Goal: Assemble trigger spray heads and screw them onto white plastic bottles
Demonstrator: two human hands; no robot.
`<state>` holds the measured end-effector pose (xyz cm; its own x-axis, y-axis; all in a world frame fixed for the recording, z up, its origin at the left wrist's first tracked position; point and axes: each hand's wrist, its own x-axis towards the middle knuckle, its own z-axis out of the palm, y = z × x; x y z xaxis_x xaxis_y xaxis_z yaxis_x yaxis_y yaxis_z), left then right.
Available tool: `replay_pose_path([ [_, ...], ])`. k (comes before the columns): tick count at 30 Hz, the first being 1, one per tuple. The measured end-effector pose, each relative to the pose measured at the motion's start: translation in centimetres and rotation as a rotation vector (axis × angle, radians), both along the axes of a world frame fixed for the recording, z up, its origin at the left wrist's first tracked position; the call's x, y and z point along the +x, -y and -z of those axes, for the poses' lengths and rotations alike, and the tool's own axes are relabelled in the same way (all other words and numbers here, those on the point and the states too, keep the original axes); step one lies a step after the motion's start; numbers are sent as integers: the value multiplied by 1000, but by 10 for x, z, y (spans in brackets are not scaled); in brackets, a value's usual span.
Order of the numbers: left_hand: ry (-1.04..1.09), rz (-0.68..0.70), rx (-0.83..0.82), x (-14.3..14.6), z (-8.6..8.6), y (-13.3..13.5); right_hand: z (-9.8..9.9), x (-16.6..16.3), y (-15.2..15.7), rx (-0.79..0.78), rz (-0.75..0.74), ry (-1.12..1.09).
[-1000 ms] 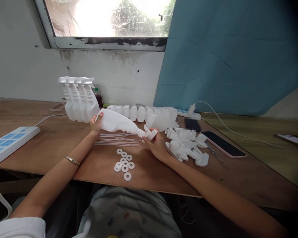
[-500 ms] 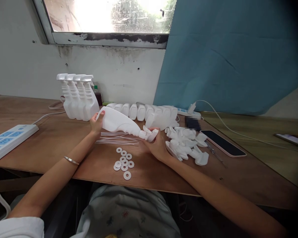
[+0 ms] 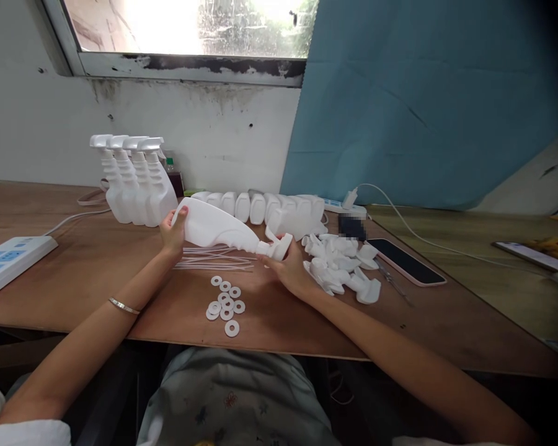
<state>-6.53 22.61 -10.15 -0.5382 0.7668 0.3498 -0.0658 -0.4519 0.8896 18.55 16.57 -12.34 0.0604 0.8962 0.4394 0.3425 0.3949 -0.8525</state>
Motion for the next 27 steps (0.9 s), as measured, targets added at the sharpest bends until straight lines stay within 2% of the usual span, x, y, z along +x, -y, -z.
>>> replay_pose_path([
  [5,-4,6,17,0,0,0,-1,-1,0,-109,-83,-71],
  [12,-18,2,24,0,-2,3,0,2,-1,-101,-87,-29],
  [18,-33,-27,153,2,-7,8,-6,-2,0,-241,-243,-311],
  [27,-76,-90,168,2,-10,9,0,-5,-5,-312,-261,-464],
])
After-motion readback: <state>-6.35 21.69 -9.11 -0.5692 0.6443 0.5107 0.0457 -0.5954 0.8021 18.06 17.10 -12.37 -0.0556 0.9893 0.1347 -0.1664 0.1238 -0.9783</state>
